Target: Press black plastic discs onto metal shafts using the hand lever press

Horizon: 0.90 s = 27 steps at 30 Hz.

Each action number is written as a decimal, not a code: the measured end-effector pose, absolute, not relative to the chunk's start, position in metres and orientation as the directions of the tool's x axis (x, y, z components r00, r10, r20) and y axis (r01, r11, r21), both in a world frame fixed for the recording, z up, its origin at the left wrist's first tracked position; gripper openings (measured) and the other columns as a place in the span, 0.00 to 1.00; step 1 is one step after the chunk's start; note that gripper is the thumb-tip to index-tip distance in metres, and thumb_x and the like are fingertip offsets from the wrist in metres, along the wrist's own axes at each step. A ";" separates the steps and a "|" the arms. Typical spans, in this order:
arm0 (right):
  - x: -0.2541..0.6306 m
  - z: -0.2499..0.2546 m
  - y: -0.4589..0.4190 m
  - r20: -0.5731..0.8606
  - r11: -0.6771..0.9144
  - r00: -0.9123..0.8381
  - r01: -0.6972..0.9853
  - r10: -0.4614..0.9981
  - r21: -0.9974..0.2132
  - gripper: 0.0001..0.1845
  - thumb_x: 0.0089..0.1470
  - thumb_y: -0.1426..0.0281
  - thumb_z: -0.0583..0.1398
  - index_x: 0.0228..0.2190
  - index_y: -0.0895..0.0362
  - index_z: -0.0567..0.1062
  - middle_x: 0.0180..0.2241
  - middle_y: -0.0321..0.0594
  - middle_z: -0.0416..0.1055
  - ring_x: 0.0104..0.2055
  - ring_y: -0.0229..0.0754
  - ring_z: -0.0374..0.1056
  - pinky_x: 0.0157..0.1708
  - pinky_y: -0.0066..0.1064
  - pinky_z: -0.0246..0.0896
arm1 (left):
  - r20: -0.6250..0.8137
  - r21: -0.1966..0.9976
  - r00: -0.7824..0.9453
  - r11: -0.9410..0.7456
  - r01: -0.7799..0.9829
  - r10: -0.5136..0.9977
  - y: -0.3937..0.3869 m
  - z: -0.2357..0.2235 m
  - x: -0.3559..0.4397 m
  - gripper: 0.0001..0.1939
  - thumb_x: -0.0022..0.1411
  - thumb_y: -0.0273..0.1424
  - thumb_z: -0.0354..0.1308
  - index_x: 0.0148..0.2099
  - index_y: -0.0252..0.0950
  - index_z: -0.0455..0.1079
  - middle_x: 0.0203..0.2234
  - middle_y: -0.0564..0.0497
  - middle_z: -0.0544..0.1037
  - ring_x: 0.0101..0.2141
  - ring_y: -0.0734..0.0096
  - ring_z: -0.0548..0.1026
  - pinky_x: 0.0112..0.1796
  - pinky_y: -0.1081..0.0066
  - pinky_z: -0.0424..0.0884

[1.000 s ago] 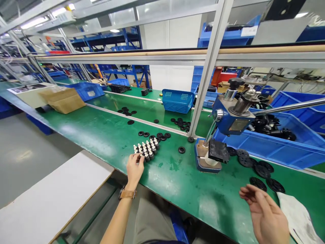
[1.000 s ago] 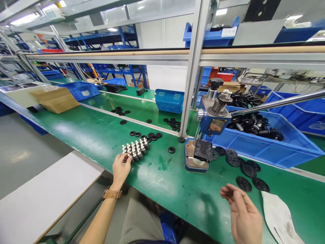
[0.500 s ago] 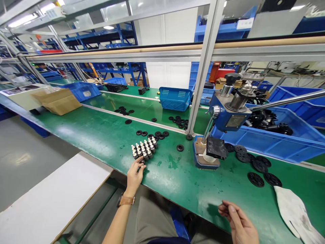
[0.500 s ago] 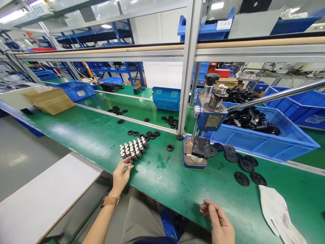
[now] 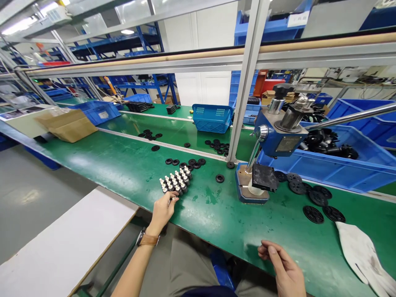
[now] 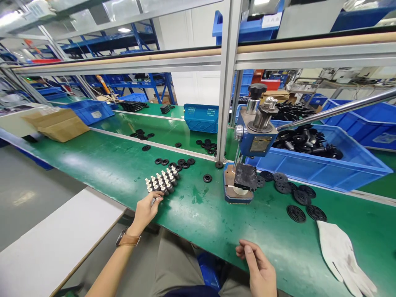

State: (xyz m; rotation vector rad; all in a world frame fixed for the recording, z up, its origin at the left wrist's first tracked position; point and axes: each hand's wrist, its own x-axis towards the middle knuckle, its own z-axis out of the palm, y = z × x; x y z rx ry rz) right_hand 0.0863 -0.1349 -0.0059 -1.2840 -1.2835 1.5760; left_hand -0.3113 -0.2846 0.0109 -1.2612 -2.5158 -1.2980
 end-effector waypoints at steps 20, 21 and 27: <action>0.053 0.020 -0.164 -0.012 0.049 -0.489 0.111 0.872 -0.993 0.24 0.63 0.51 0.62 0.47 0.57 0.83 0.40 0.48 0.83 0.41 0.50 0.81 0.45 0.38 0.78 | -0.268 0.937 -0.536 0.087 -0.338 0.801 -0.253 0.053 -0.215 0.20 0.54 0.44 0.74 0.29 0.37 0.70 0.36 0.40 0.87 0.32 0.62 0.81 0.36 0.68 0.75; 0.044 0.021 -0.166 0.057 0.137 -0.548 0.106 0.835 -0.985 0.25 0.64 0.54 0.61 0.53 0.56 0.80 0.43 0.49 0.83 0.42 0.49 0.81 0.46 0.38 0.78 | -0.284 0.916 -0.500 0.077 -0.394 0.818 -0.246 0.054 -0.200 0.20 0.53 0.44 0.76 0.29 0.37 0.72 0.35 0.40 0.87 0.32 0.64 0.81 0.36 0.70 0.75; 0.013 0.012 -0.172 0.280 0.431 -0.605 0.117 0.745 -0.895 0.32 0.68 0.63 0.57 0.70 0.55 0.62 0.59 0.53 0.75 0.57 0.53 0.76 0.55 0.43 0.74 | -0.230 0.925 -0.450 0.051 -0.376 0.863 -0.212 0.061 -0.139 0.19 0.52 0.44 0.76 0.30 0.35 0.76 0.32 0.43 0.86 0.29 0.68 0.78 0.34 0.72 0.74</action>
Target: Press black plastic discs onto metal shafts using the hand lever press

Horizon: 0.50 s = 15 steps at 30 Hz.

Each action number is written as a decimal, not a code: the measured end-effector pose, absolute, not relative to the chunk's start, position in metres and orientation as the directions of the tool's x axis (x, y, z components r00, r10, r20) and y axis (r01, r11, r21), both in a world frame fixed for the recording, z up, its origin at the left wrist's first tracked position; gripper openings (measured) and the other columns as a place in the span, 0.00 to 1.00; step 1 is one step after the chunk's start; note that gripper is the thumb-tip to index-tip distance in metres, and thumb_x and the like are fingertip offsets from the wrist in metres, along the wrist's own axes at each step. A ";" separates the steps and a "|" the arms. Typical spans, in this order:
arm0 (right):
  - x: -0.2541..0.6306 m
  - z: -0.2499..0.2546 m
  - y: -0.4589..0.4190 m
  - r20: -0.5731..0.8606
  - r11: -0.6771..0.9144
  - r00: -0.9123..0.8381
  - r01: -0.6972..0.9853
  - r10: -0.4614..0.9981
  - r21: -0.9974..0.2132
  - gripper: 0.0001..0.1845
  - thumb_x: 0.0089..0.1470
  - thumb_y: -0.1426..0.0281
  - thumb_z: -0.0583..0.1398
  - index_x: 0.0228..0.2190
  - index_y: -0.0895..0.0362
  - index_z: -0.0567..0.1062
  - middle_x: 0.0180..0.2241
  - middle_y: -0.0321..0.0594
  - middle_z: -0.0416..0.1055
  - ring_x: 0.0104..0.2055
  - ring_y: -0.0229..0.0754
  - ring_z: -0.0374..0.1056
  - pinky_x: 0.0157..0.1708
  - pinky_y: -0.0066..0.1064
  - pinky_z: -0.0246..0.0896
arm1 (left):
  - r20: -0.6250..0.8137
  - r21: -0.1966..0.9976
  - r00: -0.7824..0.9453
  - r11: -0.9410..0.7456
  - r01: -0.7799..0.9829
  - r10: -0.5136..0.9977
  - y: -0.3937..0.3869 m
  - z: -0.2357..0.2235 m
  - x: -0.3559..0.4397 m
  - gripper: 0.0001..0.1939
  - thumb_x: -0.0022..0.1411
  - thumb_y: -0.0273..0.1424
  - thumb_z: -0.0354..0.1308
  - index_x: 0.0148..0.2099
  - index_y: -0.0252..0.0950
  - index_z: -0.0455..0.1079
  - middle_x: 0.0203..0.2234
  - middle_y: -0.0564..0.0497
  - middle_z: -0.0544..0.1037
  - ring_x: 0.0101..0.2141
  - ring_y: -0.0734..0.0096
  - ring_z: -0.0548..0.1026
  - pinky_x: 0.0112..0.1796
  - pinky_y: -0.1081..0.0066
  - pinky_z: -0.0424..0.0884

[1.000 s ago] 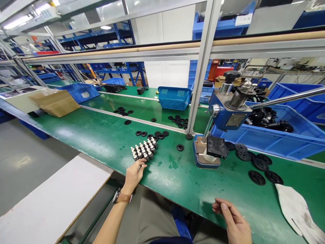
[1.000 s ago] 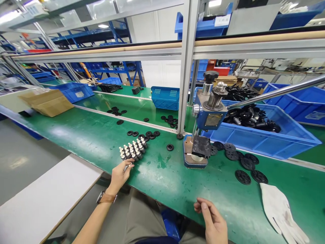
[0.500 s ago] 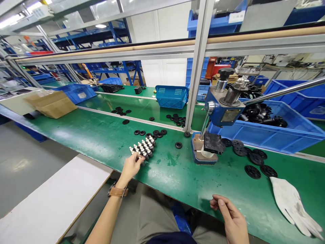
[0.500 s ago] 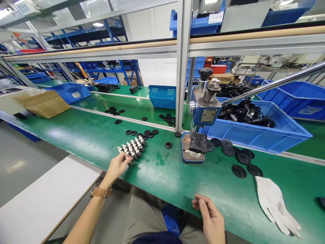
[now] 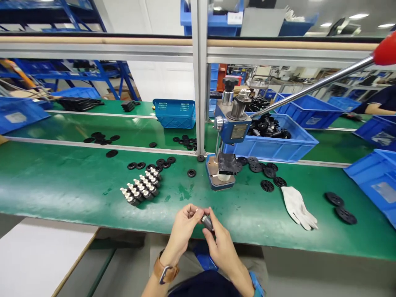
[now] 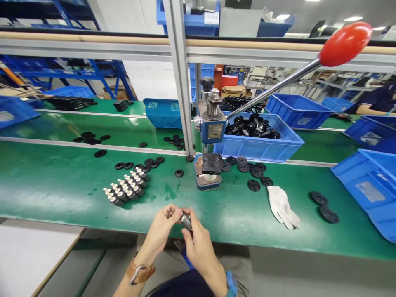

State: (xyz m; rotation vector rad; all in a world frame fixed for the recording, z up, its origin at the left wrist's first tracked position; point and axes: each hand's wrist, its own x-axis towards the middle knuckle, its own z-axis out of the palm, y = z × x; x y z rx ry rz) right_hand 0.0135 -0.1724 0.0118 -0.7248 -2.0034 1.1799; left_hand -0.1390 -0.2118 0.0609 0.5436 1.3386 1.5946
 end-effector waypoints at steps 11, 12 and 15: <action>0.030 0.006 -0.170 0.102 0.145 -0.633 0.016 0.767 -0.989 0.38 0.72 0.54 0.51 0.74 0.54 0.49 0.61 0.54 0.73 0.59 0.52 0.74 0.60 0.44 0.69 | -0.097 0.994 -0.438 0.063 -0.092 0.894 -0.213 0.039 -0.084 0.17 0.66 0.42 0.62 0.49 0.34 0.76 0.41 0.42 0.84 0.41 0.56 0.81 0.45 0.62 0.76; 0.033 0.008 -0.169 0.096 0.149 -0.673 0.022 0.733 -0.989 0.39 0.72 0.55 0.53 0.74 0.54 0.47 0.60 0.53 0.74 0.57 0.51 0.75 0.59 0.44 0.69 | -0.094 0.995 -0.444 0.074 -0.062 0.891 -0.213 0.040 -0.086 0.16 0.66 0.41 0.61 0.49 0.35 0.76 0.40 0.43 0.85 0.41 0.56 0.81 0.45 0.62 0.76; 0.047 0.014 -0.160 0.074 0.156 -0.702 0.053 0.708 -0.986 0.38 0.70 0.58 0.57 0.73 0.54 0.53 0.49 0.49 0.79 0.46 0.48 0.78 0.52 0.40 0.74 | -0.038 0.983 -0.433 0.111 0.144 0.901 -0.217 0.046 -0.098 0.12 0.66 0.36 0.62 0.49 0.37 0.77 0.41 0.45 0.84 0.42 0.57 0.81 0.46 0.62 0.74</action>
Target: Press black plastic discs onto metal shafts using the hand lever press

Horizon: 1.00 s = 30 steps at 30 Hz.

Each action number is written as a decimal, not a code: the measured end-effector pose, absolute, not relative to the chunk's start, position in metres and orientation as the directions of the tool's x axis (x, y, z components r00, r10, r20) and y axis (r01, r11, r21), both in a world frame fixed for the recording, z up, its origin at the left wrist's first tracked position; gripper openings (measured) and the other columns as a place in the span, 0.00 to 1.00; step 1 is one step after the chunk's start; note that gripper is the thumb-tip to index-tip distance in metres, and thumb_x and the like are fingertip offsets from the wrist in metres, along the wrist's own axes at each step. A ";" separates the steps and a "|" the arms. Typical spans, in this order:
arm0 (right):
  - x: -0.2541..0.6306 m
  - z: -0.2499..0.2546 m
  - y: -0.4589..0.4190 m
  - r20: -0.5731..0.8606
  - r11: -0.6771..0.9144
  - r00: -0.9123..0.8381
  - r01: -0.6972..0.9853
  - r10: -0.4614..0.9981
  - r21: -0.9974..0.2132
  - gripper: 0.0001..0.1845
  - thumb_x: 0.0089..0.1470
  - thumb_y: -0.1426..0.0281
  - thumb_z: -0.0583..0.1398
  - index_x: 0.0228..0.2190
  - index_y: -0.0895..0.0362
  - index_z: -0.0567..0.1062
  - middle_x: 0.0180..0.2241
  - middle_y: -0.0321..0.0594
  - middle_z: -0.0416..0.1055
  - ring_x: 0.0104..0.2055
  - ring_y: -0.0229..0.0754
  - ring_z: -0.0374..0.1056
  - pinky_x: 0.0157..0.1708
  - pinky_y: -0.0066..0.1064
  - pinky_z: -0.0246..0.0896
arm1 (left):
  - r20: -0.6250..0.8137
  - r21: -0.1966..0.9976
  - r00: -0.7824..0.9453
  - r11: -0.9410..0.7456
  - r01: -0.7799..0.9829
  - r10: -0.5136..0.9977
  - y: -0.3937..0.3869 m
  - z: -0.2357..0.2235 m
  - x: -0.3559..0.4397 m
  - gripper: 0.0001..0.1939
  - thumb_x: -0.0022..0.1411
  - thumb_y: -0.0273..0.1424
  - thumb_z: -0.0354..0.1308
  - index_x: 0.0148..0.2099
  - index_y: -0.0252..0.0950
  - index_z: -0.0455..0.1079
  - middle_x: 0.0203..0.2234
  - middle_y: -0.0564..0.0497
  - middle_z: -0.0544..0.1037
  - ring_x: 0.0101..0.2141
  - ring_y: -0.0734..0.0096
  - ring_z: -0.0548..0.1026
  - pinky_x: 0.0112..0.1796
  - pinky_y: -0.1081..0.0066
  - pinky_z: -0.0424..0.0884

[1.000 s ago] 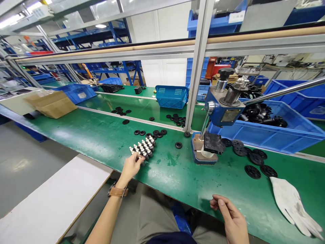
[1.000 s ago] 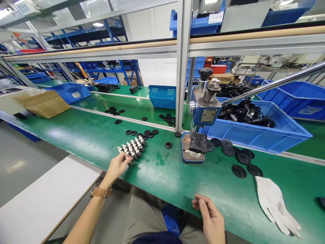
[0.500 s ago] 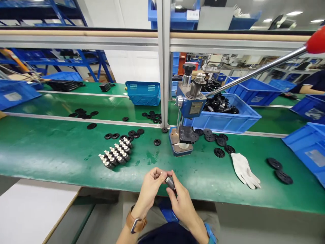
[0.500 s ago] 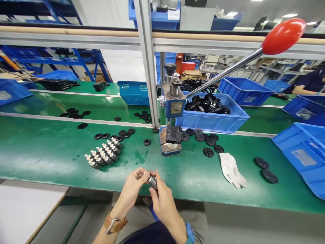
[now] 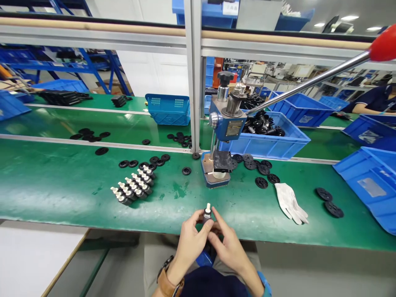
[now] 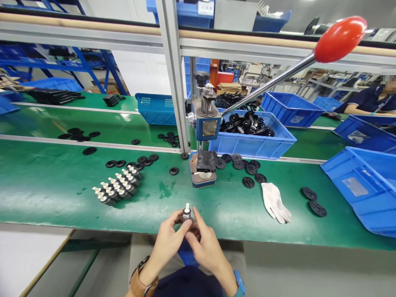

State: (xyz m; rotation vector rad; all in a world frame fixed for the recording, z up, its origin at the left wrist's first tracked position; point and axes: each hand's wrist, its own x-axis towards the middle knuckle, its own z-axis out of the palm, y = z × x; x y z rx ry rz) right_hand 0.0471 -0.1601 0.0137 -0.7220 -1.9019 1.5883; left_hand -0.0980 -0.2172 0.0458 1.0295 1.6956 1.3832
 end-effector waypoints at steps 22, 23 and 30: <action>0.068 0.031 -0.140 -0.036 -0.119 -0.677 -0.077 0.735 -0.990 0.18 0.59 0.54 0.69 0.44 0.53 0.84 0.36 0.39 0.80 0.36 0.39 0.74 0.37 0.27 0.70 | 0.097 0.781 -0.214 0.059 0.622 0.972 -0.238 0.074 -0.105 0.07 0.67 0.35 0.62 0.40 0.41 0.68 0.31 0.52 0.79 0.32 0.62 0.78 0.35 0.67 0.69; 0.068 0.031 -0.140 -0.021 -0.086 -0.680 -0.061 0.733 -0.994 0.18 0.59 0.54 0.68 0.44 0.53 0.84 0.36 0.40 0.81 0.36 0.39 0.74 0.37 0.28 0.70 | 0.077 0.786 -0.217 0.075 0.613 0.973 -0.237 0.073 -0.104 0.07 0.67 0.35 0.62 0.40 0.41 0.68 0.31 0.52 0.80 0.33 0.62 0.78 0.35 0.66 0.69; 0.073 0.033 -0.138 0.114 0.137 -0.678 -0.019 0.726 -0.990 0.16 0.63 0.56 0.66 0.45 0.53 0.84 0.38 0.43 0.83 0.38 0.42 0.78 0.39 0.29 0.73 | -0.022 0.843 -0.232 0.143 0.519 0.973 -0.236 0.076 -0.100 0.06 0.66 0.36 0.61 0.39 0.41 0.67 0.29 0.53 0.80 0.31 0.63 0.78 0.34 0.68 0.69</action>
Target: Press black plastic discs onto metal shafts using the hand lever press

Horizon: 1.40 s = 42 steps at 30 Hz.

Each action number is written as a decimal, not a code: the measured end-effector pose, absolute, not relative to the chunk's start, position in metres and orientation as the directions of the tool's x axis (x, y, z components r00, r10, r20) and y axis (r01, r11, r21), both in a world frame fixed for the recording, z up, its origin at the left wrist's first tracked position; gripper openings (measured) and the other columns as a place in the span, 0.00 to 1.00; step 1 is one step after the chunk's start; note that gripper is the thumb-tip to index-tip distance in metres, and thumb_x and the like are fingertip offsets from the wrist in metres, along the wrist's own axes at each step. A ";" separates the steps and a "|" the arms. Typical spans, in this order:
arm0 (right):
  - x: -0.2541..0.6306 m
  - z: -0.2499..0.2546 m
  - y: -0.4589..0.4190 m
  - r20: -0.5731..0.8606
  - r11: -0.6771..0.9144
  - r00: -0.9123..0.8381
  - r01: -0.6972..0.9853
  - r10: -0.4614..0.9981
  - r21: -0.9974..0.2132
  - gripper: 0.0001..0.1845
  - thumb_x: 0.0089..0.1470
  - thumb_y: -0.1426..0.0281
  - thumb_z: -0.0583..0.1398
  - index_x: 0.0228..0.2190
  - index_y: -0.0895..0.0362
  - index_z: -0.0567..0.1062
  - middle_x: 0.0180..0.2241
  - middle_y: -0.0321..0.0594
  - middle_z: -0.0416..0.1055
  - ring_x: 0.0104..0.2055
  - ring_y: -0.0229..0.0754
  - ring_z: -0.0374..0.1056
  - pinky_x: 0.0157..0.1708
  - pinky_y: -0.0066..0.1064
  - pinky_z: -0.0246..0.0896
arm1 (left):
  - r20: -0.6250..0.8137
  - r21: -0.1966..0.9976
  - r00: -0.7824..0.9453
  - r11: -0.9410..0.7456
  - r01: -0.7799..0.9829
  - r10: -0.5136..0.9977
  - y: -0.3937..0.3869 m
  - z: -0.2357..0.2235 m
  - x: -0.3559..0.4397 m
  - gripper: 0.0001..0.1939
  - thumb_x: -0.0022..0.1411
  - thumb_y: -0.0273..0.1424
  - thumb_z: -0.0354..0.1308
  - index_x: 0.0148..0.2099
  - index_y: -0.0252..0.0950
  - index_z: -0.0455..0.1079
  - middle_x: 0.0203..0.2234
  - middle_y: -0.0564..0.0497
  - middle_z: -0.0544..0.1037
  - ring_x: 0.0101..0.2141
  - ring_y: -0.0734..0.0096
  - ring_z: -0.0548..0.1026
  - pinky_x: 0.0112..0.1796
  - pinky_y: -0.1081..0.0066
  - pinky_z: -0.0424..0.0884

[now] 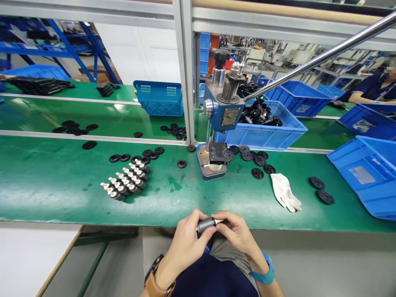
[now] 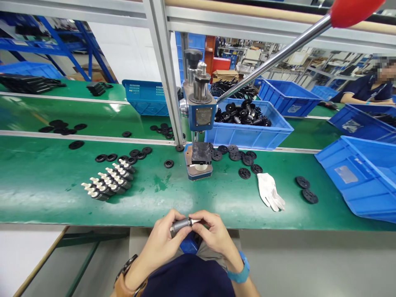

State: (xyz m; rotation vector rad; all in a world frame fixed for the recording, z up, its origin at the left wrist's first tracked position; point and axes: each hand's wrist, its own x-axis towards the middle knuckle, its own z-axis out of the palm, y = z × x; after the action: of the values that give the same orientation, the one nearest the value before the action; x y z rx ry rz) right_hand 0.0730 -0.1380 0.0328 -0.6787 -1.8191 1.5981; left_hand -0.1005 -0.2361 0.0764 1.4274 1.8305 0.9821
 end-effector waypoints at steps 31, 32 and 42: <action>0.068 0.043 -0.118 0.254 0.396 -0.770 -0.001 0.586 -0.918 0.12 0.68 0.63 0.61 0.46 0.53 0.83 0.36 0.43 0.81 0.37 0.44 0.76 0.40 0.34 0.72 | -0.247 0.965 -0.184 0.224 -0.135 0.952 -0.223 0.048 -0.097 0.29 0.63 0.62 0.55 0.33 0.40 0.62 0.18 0.61 0.60 0.21 0.74 0.58 0.26 0.72 0.57; 0.066 0.041 -0.119 0.263 0.400 -0.763 -0.006 0.590 -0.917 0.12 0.68 0.63 0.60 0.45 0.53 0.83 0.35 0.43 0.80 0.37 0.43 0.76 0.39 0.34 0.71 | -0.260 0.961 -0.196 0.234 -0.145 0.946 -0.223 0.047 -0.096 0.29 0.62 0.62 0.56 0.32 0.40 0.61 0.18 0.62 0.59 0.21 0.75 0.57 0.25 0.72 0.56; 0.086 0.045 -0.077 0.202 0.415 -0.575 0.266 0.793 -0.870 0.18 0.64 0.57 0.61 0.51 0.51 0.81 0.38 0.40 0.83 0.38 0.47 0.79 0.42 0.38 0.75 | -0.346 0.887 -0.150 0.270 -0.375 0.926 -0.212 0.063 -0.095 0.28 0.62 0.56 0.63 0.46 0.35 0.72 0.19 0.57 0.71 0.23 0.72 0.68 0.30 0.71 0.61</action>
State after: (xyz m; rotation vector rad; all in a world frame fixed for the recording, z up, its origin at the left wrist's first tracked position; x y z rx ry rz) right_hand 0.0864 -0.0773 0.0450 -0.8940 -2.0596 1.1122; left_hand -0.0951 -0.2121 0.0628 0.6062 1.2241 1.2637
